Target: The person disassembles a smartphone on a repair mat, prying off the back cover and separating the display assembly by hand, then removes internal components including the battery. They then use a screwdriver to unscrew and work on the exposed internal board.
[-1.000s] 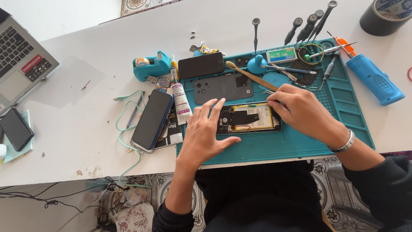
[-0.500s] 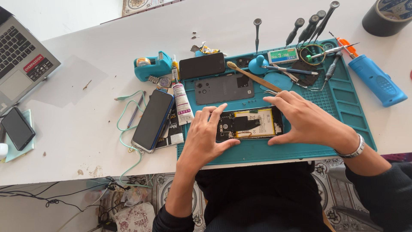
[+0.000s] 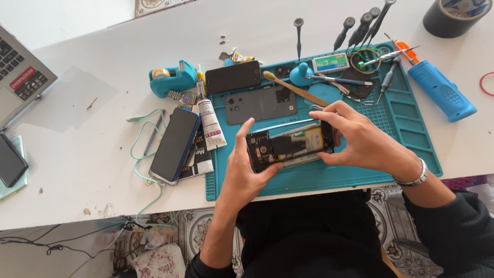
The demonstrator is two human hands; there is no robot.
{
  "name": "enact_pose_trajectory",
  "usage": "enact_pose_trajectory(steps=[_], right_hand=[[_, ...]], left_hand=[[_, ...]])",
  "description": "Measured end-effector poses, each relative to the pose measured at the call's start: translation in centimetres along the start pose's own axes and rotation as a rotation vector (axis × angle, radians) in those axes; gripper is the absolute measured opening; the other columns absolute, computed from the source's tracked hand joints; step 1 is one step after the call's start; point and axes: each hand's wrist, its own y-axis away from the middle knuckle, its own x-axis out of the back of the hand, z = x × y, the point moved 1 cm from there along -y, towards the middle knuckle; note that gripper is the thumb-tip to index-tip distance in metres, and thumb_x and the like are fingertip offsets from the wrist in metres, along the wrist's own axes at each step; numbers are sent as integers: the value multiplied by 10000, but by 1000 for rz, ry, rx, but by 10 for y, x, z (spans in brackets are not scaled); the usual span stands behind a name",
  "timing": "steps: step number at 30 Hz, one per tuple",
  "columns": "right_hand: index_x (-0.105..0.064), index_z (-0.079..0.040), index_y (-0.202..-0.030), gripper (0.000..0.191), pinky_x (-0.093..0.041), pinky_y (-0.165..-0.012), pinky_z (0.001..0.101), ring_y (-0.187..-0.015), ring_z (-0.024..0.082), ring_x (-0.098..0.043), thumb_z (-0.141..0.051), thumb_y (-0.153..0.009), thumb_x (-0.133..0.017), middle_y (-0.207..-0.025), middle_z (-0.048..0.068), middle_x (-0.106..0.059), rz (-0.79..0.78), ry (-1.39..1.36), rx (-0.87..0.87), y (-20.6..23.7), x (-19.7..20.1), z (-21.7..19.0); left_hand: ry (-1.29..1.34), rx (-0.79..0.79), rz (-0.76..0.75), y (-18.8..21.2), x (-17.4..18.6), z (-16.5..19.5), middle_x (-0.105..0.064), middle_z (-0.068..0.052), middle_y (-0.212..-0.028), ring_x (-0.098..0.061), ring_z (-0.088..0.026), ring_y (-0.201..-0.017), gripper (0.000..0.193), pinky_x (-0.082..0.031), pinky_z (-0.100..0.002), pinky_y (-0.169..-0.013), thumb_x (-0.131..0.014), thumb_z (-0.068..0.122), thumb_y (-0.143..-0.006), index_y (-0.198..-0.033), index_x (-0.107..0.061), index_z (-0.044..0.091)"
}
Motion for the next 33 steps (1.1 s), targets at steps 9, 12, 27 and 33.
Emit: enact_pose_trajectory(steps=[9,12,27,33], right_hand=[[-555,-156,-1394,895,-548,-782,368,-870,219,-611,-231,-578,-914,-1243,107,-496,-117,88,28,-2,-1,5],[-537,-177,-1434,946,-543,-802,378,-872,231,-613,-241,-570,-917,-1276,114,-478,-152,85,5,-1,0,8],[-512,-20,-1405,886,-503,-932,401,-1122,303,-606,-213,-616,-865,-1295,144,-589,-82,104,28,-2,-6,9],[-523,-23,-1387,888,-427,-1039,438,-1255,330,-507,-226,-596,-870,-1339,149,-586,-127,185,65,-7,-8,11]], left_hand=[[-265,-168,30,6,11,0,-681,-177,-1234,-700,-249,-1104,626,-539,-346,-968,-808,218,-931,-1430,-493,9],[-278,-95,11,7,12,-4,-698,-150,-1184,-684,-201,-1013,475,-538,-301,-851,-731,186,-954,-1376,-592,18],[69,-73,99,6,2,-12,-694,-110,-1227,-622,-130,-1030,559,-509,-266,-922,-629,140,-1008,-1513,-465,-37],[-233,26,137,9,8,-4,-684,-137,-1247,-639,-187,-944,624,-524,-317,-761,-684,288,-909,-1431,-531,-18]])
